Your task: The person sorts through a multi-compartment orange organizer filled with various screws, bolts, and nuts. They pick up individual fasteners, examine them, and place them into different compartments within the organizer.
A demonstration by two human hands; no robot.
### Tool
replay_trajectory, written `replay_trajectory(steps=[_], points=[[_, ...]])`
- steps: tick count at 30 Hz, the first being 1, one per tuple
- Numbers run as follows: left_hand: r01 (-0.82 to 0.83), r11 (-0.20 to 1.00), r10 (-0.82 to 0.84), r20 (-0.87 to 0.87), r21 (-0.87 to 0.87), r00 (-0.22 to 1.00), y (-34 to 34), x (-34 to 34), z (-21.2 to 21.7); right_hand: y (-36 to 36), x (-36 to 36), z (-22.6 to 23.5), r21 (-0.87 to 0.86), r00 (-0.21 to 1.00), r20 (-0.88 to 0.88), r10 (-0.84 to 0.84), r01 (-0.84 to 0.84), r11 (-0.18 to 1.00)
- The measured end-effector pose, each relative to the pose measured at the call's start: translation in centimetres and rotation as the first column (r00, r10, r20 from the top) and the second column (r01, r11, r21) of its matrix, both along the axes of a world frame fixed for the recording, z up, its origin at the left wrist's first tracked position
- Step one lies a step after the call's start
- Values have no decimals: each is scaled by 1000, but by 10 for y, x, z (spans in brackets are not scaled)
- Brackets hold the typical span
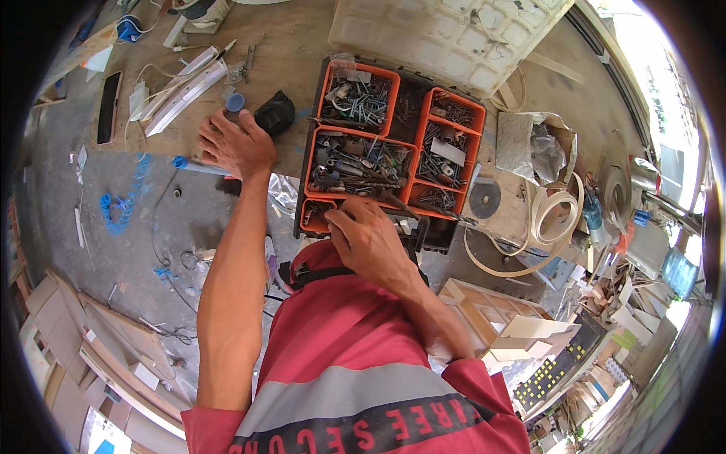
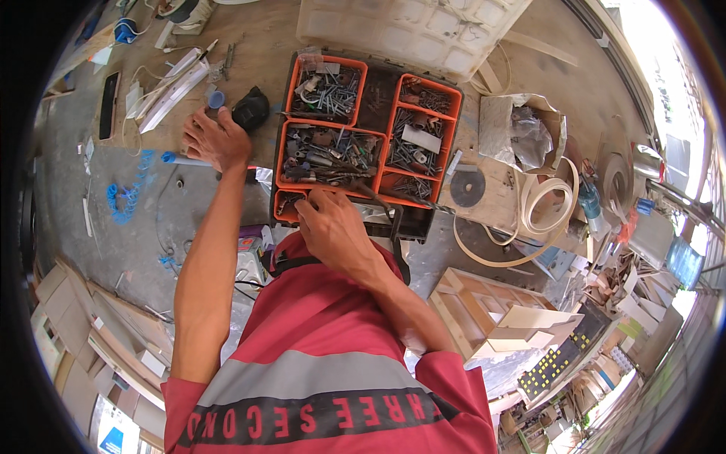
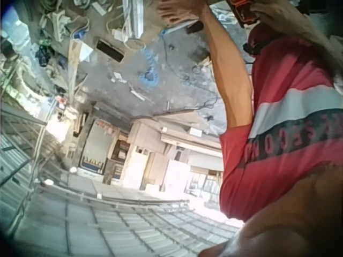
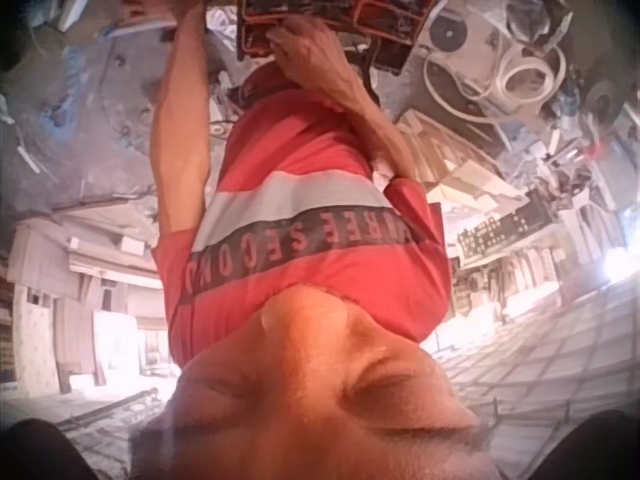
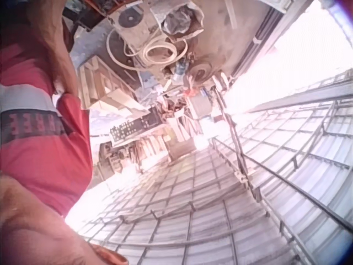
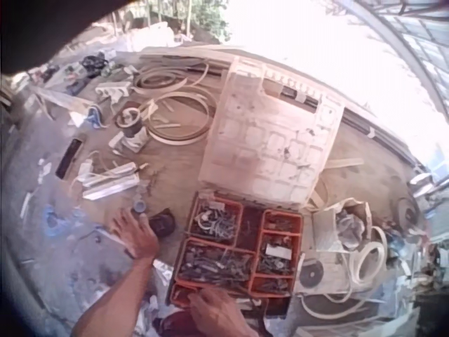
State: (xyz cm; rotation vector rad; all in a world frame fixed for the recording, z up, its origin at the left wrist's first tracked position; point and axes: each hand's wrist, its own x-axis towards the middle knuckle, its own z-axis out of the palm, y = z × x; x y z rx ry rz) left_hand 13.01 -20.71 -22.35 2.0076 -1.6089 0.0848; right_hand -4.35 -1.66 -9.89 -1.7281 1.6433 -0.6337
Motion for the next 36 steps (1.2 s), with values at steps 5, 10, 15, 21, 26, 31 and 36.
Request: replay_trajectory(steps=[5, 10, 15, 21, 26, 31, 36], points=[[-7, 999, 8, -14, 45, 1000, 1, -3, 3, 5, -9, 14, -80, 995, 8, -104, 104, 991], [-12, 999, 13, -14, 51, 1000, 1, -3, 4, 2, -53, 2, -115, 957, 3, -291, 289, 950], [15, 1000, -14, 44, -23, 999, -1, -2, 1, -26, -68, 9, -238, 973, -185, -141, 95, 967], [7, 1000, -6, 28, -9, 1000, -1, -1, -1, -62, -68, 0, -217, 941, -338, -21, -56, 975], [-2, 999, 2, -11, 33, 1000, 0, -3, 3, -62, -92, -9, -270, 965, -253, -62, -9, 963], [-8, 999, 7, 7, 33, 1000, 0, -1, 3, -60, -90, -6, -233, 972, -210, -108, 58, 971], [19, 999, -20, 24, 31, 1000, 0, -1, 3, -57, -80, -4, -228, 968, -201, -150, 102, 968]])
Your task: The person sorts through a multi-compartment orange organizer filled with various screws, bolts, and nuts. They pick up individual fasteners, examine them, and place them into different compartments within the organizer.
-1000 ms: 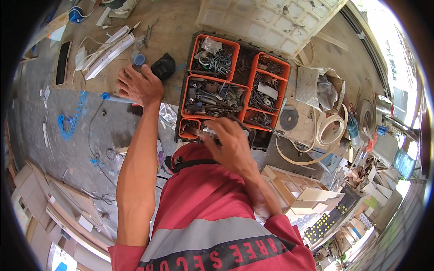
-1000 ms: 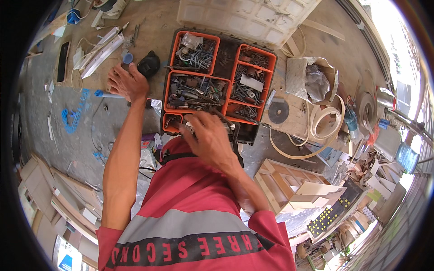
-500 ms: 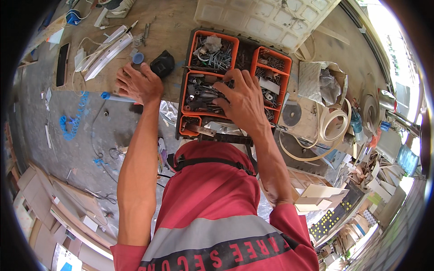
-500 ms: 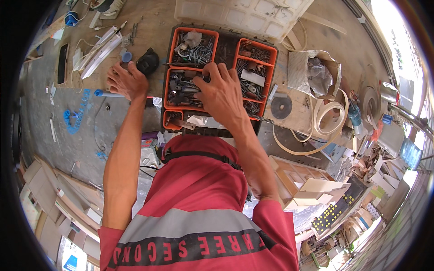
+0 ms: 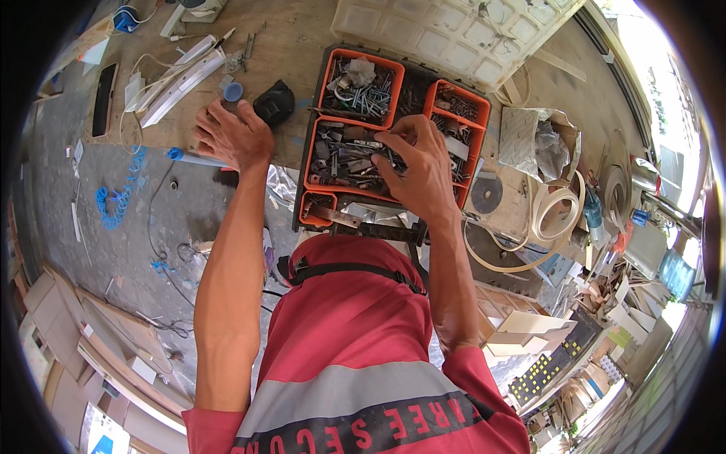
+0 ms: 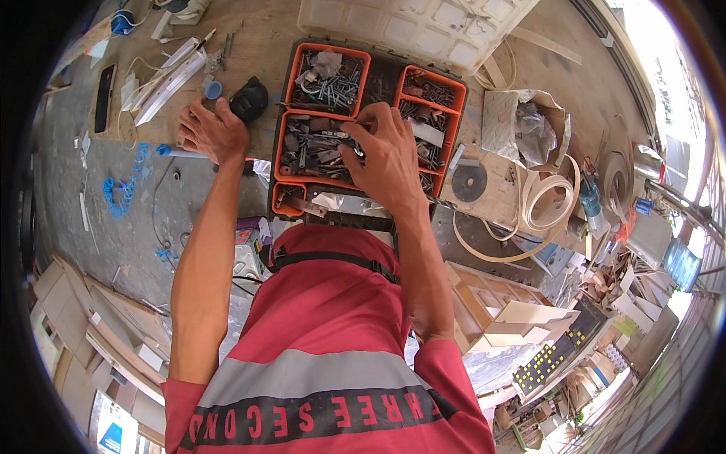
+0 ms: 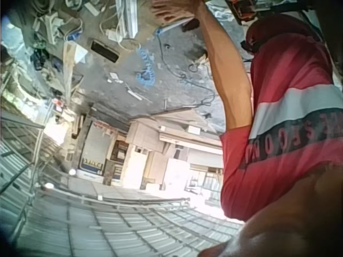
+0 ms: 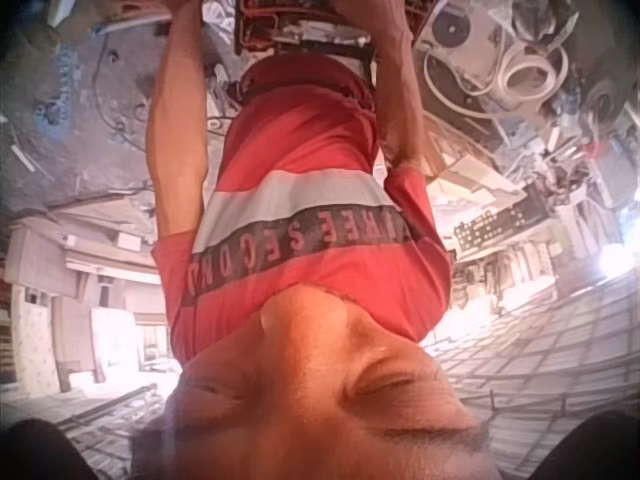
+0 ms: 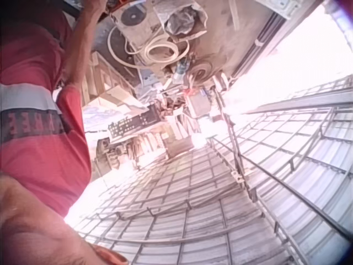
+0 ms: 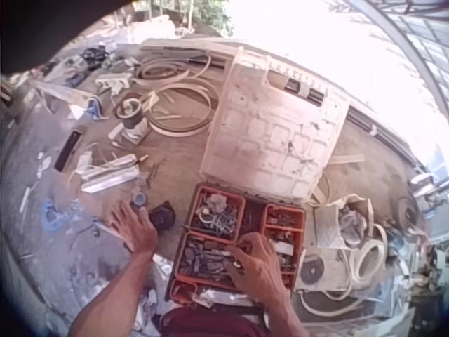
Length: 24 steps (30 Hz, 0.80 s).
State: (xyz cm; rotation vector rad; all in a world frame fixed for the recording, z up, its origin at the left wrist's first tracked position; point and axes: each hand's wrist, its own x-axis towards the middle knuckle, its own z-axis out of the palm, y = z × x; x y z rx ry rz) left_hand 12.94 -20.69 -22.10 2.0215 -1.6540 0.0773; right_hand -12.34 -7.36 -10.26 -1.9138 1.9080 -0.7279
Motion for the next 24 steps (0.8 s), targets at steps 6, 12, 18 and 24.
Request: replay_trajectory(steps=[6, 12, 18, 24], points=[[1, 1000, -1, -7, -12, 1000, 0, -1, 2, 13, 5, -12, 9, 1000, 29, -11, 10, 1000], [-14, 1000, 14, -2, -12, 1000, 0, -2, 2, 31, 4, -10, 44, 993, 96, -70, 66, 997], [-9, 1000, 9, -9, 8, 1000, 1, -3, 4, 42, 3, -13, 5, 989, 48, -137, 137, 991], [-7, 1000, 7, -6, -19, 1000, 0, -3, 2, 33, 12, -15, -114, 981, 38, -190, 194, 974]])
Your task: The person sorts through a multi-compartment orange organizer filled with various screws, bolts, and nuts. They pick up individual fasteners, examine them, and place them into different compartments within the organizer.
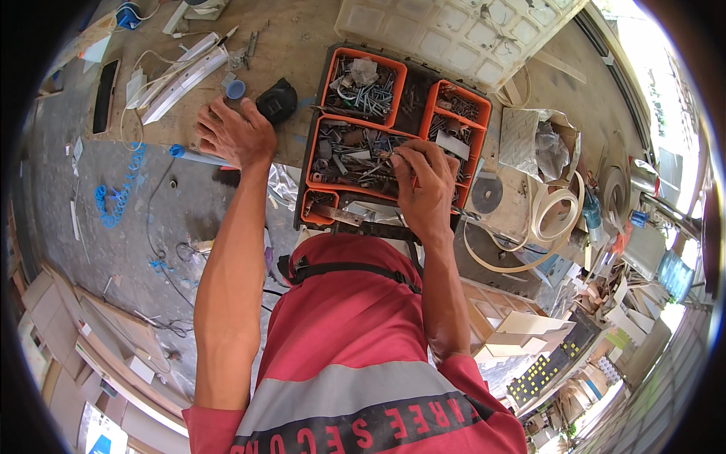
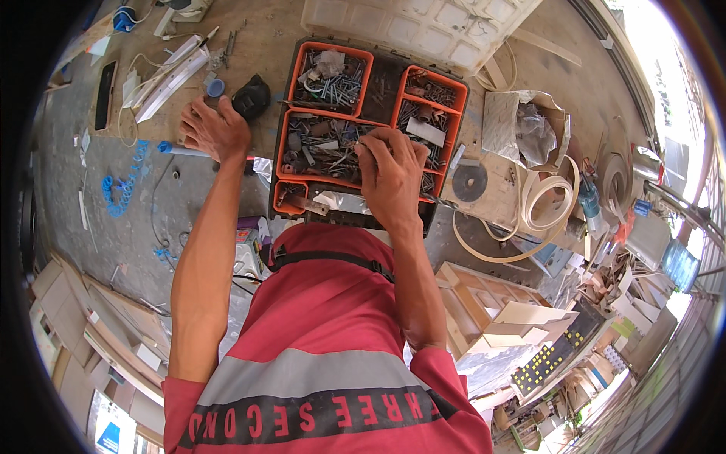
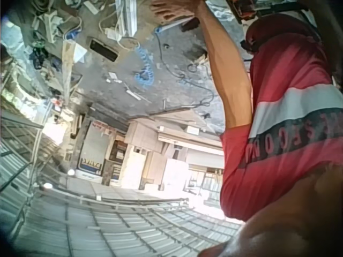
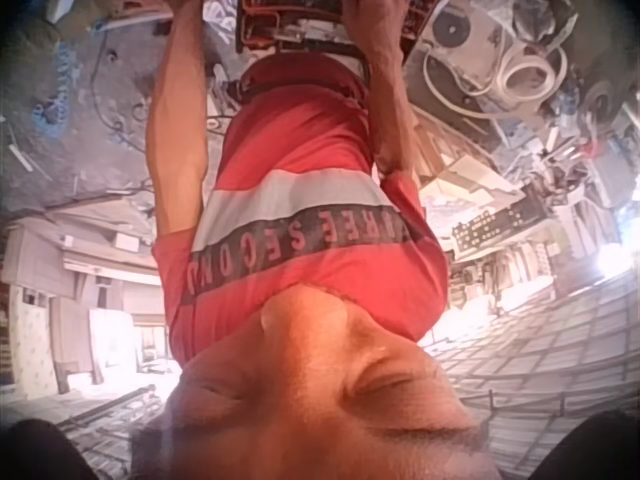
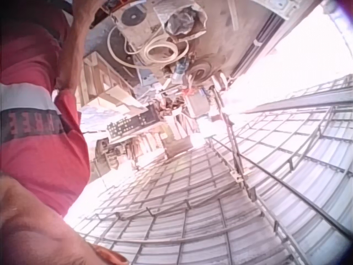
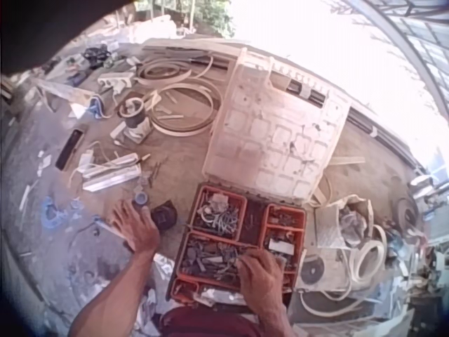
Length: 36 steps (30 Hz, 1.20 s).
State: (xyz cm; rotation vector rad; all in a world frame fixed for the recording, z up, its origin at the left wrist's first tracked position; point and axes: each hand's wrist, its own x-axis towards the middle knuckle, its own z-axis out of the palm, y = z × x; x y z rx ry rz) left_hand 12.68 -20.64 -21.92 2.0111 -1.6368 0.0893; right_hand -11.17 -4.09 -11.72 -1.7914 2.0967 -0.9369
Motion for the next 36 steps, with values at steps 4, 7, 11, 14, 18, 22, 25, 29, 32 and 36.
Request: replay_trajectory(steps=[4, 7, 11, 14, 18, 22, 25, 29, 32, 36], points=[[2, 1000, -2, 6, 11, 1000, 0, 0, 1, 3, 10, 20, 58, 775, 615, -144, 139, 989], [-3, 1000, 3, 24, 6, 1000, 0, 1, -1, 9, 10, 29, 67, 295, 949, -111, 154, 986], [-5, 1000, 4, 31, 15, 1000, 0, 2, -2, 12, 15, 39, -28, -146, 988, 48, 141, 990], [-5, 1000, 4, 34, 23, 999, -1, 2, -2, 16, 21, 40, -56, -190, 978, 81, 131, 990], [-8, 999, 7, 33, 35, 999, -1, 2, -1, 17, 30, 49, -56, -202, 976, 80, 120, 991], [-18, 999, 17, 25, 47, 1000, 0, 1, 1, 19, 33, 46, -77, -246, 965, 93, 74, 994], [-13, 999, 12, 30, 29, 999, -1, 1, -1, 19, 36, 53, -73, -288, 954, 86, 54, 996], [-6, 1000, 6, 41, 0, 999, -1, 1, -3, 21, 37, 52, -133, -260, 957, 132, 12, 991], [-30, 999, 29, 23, 35, 999, 0, 2, -2, 22, 39, 53, -173, -244, 956, 164, -18, 985], [-5, 1000, 4, 27, 15, 1000, 0, 1, 2, 23, 41, 58, -165, -340, 930, 142, -42, 985]])
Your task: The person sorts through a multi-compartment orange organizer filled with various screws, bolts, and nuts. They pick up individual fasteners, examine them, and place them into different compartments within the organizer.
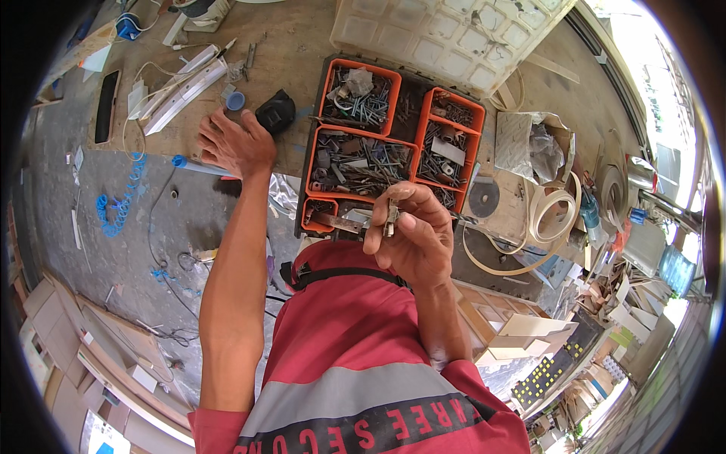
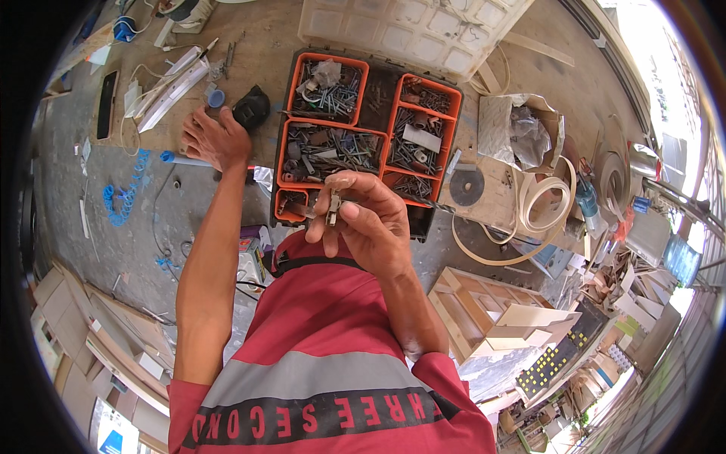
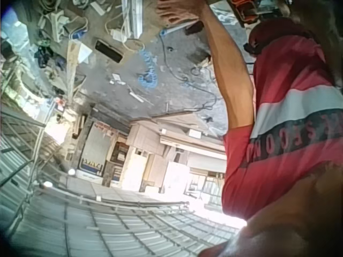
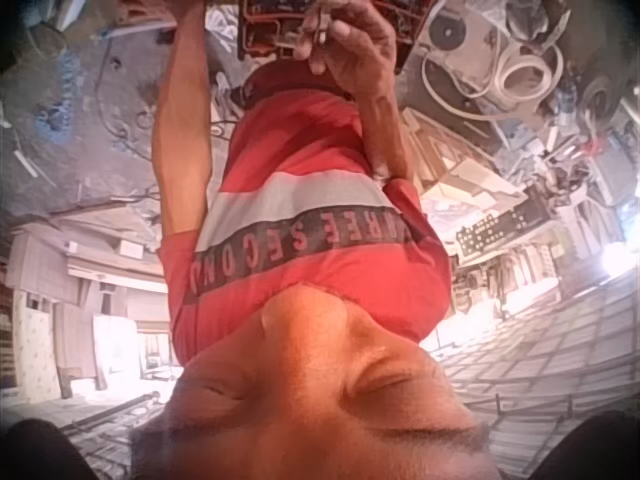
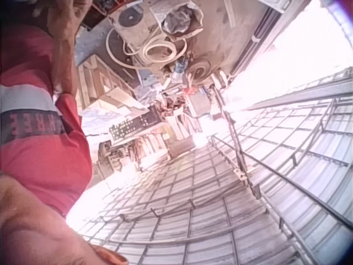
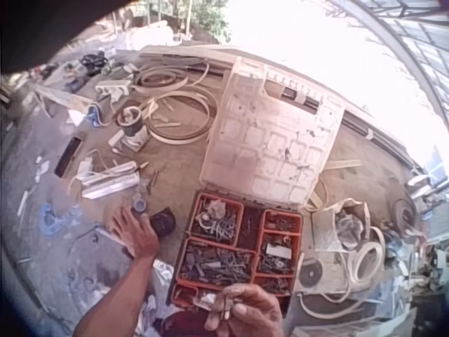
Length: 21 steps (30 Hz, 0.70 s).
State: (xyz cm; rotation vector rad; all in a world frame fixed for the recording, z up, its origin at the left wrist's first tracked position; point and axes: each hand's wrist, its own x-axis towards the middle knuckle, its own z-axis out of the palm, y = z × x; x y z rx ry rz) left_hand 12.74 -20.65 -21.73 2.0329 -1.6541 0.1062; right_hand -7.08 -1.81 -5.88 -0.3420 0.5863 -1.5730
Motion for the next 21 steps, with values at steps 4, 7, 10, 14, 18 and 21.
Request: replay_trajectory(steps=[4, 7, 10, 14, 18, 21], points=[[-28, 999, 28, -21, 44, 999, 0, 0, -1, 0, 2, -6, -33, 1000, 18, 5, -5, 999], [-23, 999, 24, -21, 24, 999, 0, 0, -1, 0, 1, -10, -67, 999, 48, 23, -20, 998], [-23, 999, 24, -26, 22, 999, 1, 0, 0, 1, 1, -18, -109, 998, 48, 27, -21, 994], [-18, 1000, 18, -39, 19, 999, 0, 0, 0, -1, 0, -15, -122, 996, 75, 44, -34, 992], [-18, 1000, 19, -21, 19, 1000, 0, 0, -1, 0, 0, -17, -101, 996, 73, 41, -34, 994], [-16, 1000, 16, -7, 17, 1000, 0, 1, -2, 1, -1, -18, -85, 996, 78, 48, -42, 996]])
